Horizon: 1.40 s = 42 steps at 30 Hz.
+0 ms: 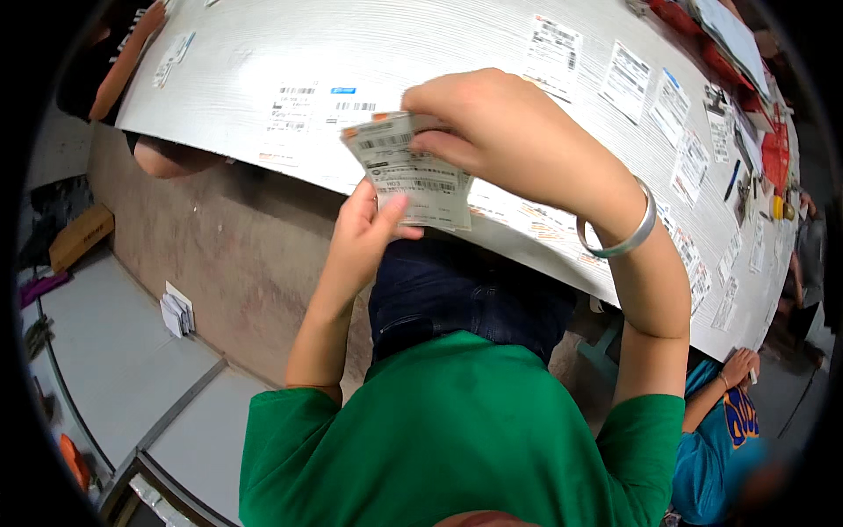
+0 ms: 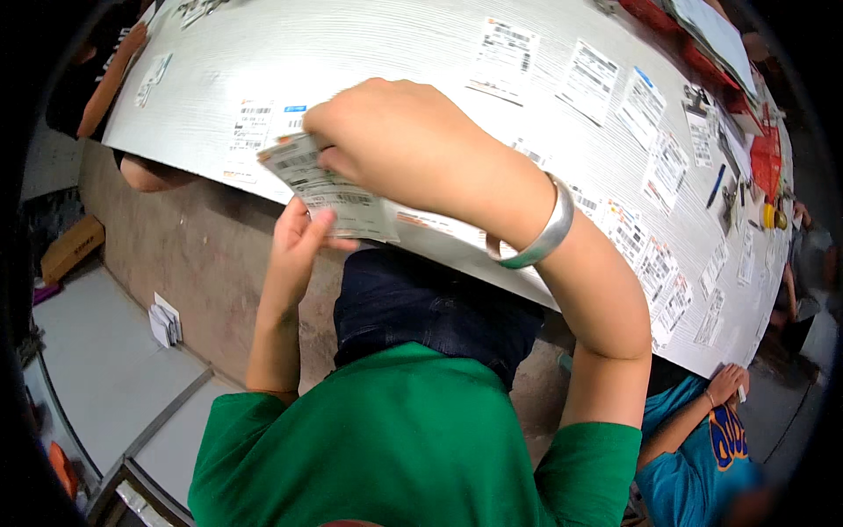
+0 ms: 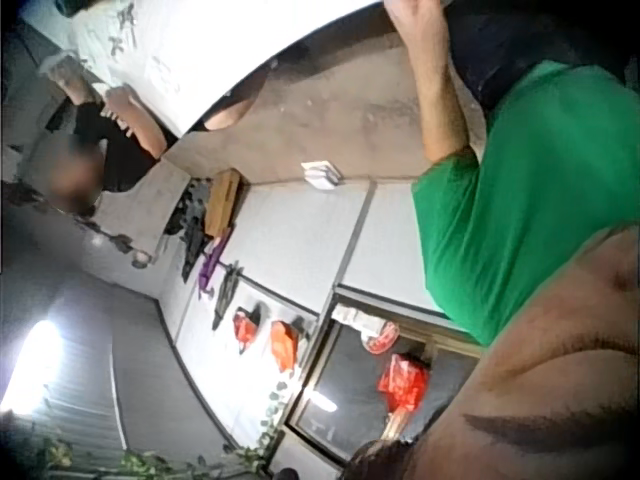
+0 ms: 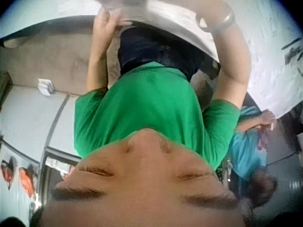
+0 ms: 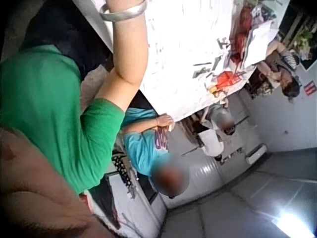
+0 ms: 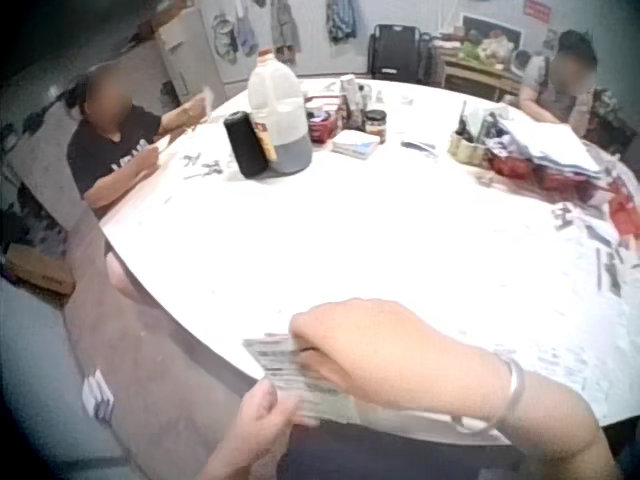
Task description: The person sorts through a stack of shipping labels on a table, checking details on each one and arranging them into different piles.
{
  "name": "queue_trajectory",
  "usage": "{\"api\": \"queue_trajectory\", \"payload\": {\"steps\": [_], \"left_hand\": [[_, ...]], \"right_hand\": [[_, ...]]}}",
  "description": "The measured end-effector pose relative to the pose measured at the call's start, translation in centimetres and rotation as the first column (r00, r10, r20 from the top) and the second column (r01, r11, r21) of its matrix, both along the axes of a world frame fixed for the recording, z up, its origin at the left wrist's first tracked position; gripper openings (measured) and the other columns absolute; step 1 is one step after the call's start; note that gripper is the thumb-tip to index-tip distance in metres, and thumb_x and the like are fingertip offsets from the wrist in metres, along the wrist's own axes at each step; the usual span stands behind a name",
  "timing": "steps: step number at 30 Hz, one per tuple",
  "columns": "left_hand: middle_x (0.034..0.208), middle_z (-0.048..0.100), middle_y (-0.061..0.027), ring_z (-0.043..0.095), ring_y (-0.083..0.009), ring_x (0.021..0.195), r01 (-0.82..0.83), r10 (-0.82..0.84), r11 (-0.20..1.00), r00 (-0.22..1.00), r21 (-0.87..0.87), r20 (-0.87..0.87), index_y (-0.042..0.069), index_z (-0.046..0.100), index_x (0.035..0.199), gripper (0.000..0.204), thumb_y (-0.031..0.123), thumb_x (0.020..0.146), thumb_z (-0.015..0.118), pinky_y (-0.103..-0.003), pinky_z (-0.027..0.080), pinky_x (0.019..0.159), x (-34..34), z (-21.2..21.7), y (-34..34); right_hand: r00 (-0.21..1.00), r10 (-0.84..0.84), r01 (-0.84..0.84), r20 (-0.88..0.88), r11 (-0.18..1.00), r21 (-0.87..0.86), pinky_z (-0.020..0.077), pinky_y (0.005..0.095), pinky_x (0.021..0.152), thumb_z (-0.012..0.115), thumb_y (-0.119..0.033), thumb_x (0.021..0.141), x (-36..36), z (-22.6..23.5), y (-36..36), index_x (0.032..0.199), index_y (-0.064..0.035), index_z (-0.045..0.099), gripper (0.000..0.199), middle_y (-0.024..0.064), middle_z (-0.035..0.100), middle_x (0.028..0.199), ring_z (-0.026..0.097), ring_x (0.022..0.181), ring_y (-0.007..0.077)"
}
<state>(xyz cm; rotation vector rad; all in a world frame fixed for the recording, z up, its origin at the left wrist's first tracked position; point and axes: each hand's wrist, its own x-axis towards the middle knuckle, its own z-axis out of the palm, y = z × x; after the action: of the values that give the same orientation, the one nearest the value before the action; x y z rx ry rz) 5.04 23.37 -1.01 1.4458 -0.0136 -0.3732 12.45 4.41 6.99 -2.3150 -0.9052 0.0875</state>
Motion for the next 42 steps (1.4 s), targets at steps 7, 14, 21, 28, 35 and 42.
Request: {"api": "queue_trajectory", "payload": {"steps": [7, 14, 21, 28, 35, 42], "left_hand": [[0.084, 0.061, -0.0189, 0.062, -0.0198, 0.059, -0.184, 0.191, 0.978, 0.979, -0.094, 0.071, -0.006, 0.044, 0.102, 0.023, 0.013, 0.092, 0.04, -0.022, 0.049, 0.046, 0.7, 0.4, -0.1], [0.091, 0.06, -0.0184, 0.063, -0.022, 0.059, -0.279, 0.28, 0.958, 0.96, -0.066, 0.008, -0.007, 0.04, 0.112, 0.028, 0.013, 0.092, 0.038, -0.024, 0.053, 0.047, 0.6, 1.3, -3.0], [0.094, 0.057, -0.0167, 0.062, -0.0211, 0.061, -0.118, 0.118, 0.988, 0.993, -0.099, -0.006, -0.004, 0.039, 0.111, 0.026, 0.014, 0.093, 0.037, -0.024, 0.053, 0.049, 0.1, 0.5, -6.7], [0.095, 0.056, -0.0109, 0.053, -0.0111, 0.066, -0.076, 0.074, 0.992, 0.997, -0.1, -0.018, -0.001, 0.044, 0.111, 0.023, 0.013, 0.093, 0.039, -0.019, 0.047, 0.049, -0.7, -0.5, -8.2], [0.098, 0.057, -0.0096, 0.056, -0.0116, 0.072, -0.057, 0.054, 0.998, 0.996, -0.035, -0.076, -0.001, 0.044, 0.115, 0.027, 0.014, 0.092, 0.041, -0.02, 0.048, 0.055, -0.7, -0.9, -9.9], [0.098, 0.058, -0.0107, 0.058, -0.0129, 0.076, -0.049, 0.049, 0.999, 0.997, 0.005, -0.052, -0.002, 0.046, 0.111, 0.026, 0.016, 0.092, 0.041, -0.021, 0.05, 0.058, -1.6, -1.0, -10.2]], "right_hand": [[0.925, -0.247, 0.201, 0.288, 0.963, 0.18, 0.0479, 0.0373, 0.068, 0.056, -0.012, 0.077, -3.3, 1.9, -4.6, 0.093, -0.0043, 0.059, 0.018, 0.016, 0.061, 0.086, 0.06, 0.078, 0.0294], [0.915, -0.377, 0.312, 0.143, 0.886, 0.342, 0.0475, 0.0354, 0.07, 0.056, -0.01, 0.077, -9.3, 2.8, -10.3, 0.093, -0.0034, 0.059, 0.017, 0.0148, 0.061, 0.088, 0.06, 0.08, 0.027], [0.925, -0.368, 0.356, -0.092, 0.759, 0.544, 0.0471, 0.0335, 0.071, 0.055, -0.008, 0.077, -15.3, 2.5, -13.1, 0.093, -0.0025, 0.059, 0.017, 0.0136, 0.06, 0.089, 0.059, 0.082, 0.0245], [0.948, -0.236, 0.318, -0.213, 0.674, 0.667, 0.0468, 0.0316, 0.073, 0.054, -0.006, 0.077, -18.1, 1.4, -14.5, 0.092, -0.0016, 0.059, 0.017, 0.0125, 0.06, 0.09, 0.059, 0.083, 0.022], [0.994, -0.075, 0.11, -0.085, 0.447, 0.888, 0.0464, 0.0297, 0.075, 0.054, -0.004, 0.077, -15.0, 2.4, -17.3, 0.092, -0.0006, 0.059, 0.017, 0.0113, 0.06, 0.091, 0.058, 0.085, 0.0196], [0.702, -0.704, 0.694, 0.106, 0.645, -0.319, 0.0468, 0.0345, 0.07, 0.063, -0.012, 0.071, -11.0, -8.4, -20.1, 0.088, -0.0023, 0.057, 0.021, 0.0124, 0.058, 0.084, 0.056, 0.078, 0.0252]]}}
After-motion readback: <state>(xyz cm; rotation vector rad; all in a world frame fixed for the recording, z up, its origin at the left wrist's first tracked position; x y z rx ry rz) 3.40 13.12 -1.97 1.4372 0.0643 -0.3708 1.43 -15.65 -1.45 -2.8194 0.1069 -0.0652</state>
